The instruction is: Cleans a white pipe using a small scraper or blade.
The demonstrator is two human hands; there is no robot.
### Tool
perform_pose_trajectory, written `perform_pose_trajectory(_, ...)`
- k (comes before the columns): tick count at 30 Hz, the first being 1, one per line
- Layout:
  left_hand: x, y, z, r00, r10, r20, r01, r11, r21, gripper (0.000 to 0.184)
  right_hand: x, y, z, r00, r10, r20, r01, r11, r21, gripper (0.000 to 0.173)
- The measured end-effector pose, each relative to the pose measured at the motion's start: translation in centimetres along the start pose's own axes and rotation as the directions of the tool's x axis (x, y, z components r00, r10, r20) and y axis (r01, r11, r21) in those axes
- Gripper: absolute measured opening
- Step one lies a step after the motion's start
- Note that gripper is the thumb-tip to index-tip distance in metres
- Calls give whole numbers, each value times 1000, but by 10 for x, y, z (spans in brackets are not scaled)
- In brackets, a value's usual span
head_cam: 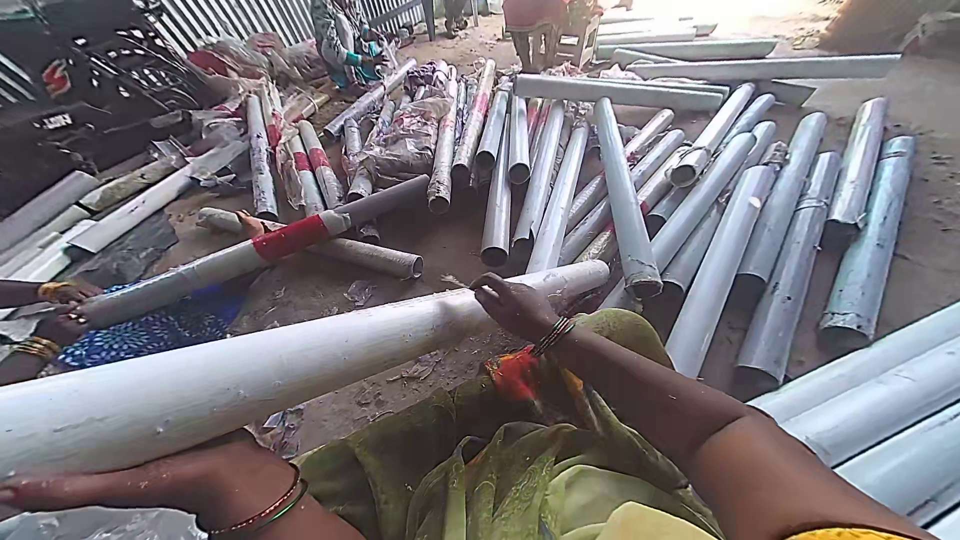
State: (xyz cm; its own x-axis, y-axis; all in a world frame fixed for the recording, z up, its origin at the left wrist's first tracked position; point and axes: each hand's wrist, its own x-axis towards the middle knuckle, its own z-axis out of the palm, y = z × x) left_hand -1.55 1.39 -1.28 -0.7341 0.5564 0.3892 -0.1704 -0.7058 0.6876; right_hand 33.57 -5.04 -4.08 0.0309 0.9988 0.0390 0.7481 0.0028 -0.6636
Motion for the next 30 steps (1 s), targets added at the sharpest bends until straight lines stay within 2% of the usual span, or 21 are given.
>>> perform_pose_trajectory(2, -9, 8, 7, 1000, 7, 9, -7, 998, -58, 56, -5, -24, 11, 995, -86, 51, 88, 996, -27, 32)
perform_pose_trajectory(4, -19, 14, 11, 999, -32, -2, 32, 994, -100, 52, -9, -31, 20, 992, -91, 82, 97, 993, -72, 34)
perform_pose_trajectory(6, -28, 19, 16, 996, -24, -82, 14, 993, -118, 51, -9, -21, 22, 988, 40, 147, -22, 993, -119, 36)
perform_pose_trajectory(8, -16, 4, -1, 991, 130, 14, -129, 991, -39, 61, -7, 12, 23, 964, 220, 146, -200, 969, -143, 35)
perform_pose_trajectory(9, -11, 0, -6, 987, 155, 35, -154, 988, -28, 63, -9, 34, 22, 943, 307, 130, -286, 945, -157, 35)
perform_pose_trajectory(12, -10, -2, 1, 995, 67, -77, -74, 994, -85, 59, -15, 87, 8, 842, 527, 116, -490, 837, -245, 39)
perform_pose_trajectory(13, -1, -11, -11, 995, 100, -8, -100, 992, -72, 63, -17, 94, 3, 822, 559, 109, -521, 815, -254, 39)
perform_pose_trajectory(15, 16, -25, -28, 981, 166, 99, -158, 984, -76, 70, -20, 91, 0, 839, 541, 58, -518, 826, -222, 40)
perform_pose_trajectory(18, 12, -19, -19, 982, 161, 97, -158, 987, -29, 75, -23, 62, 6, 935, 354, 3, -352, 931, -93, 38)
perform_pose_trajectory(21, -7, 1, -2, 990, 109, 85, -114, 992, 50, 76, -26, 26, 14, 983, 174, 51, -173, 985, -21, 36)
perform_pose_trajectory(23, -14, 6, 3, 994, 66, 92, -70, 997, 39, 76, -23, 14, 17, 989, 102, 104, -99, 995, -33, 36)
perform_pose_trajectory(27, -19, 11, 5, 993, 49, 104, -57, 996, 72, 75, -19, 22, 26, 981, 127, 148, -116, 990, -79, 35)
perform_pose_trajectory(30, -29, 21, 16, 996, 11, 88, -18, 996, 82, 76, -21, 45, 26, 962, 248, 113, -228, 960, -163, 33)
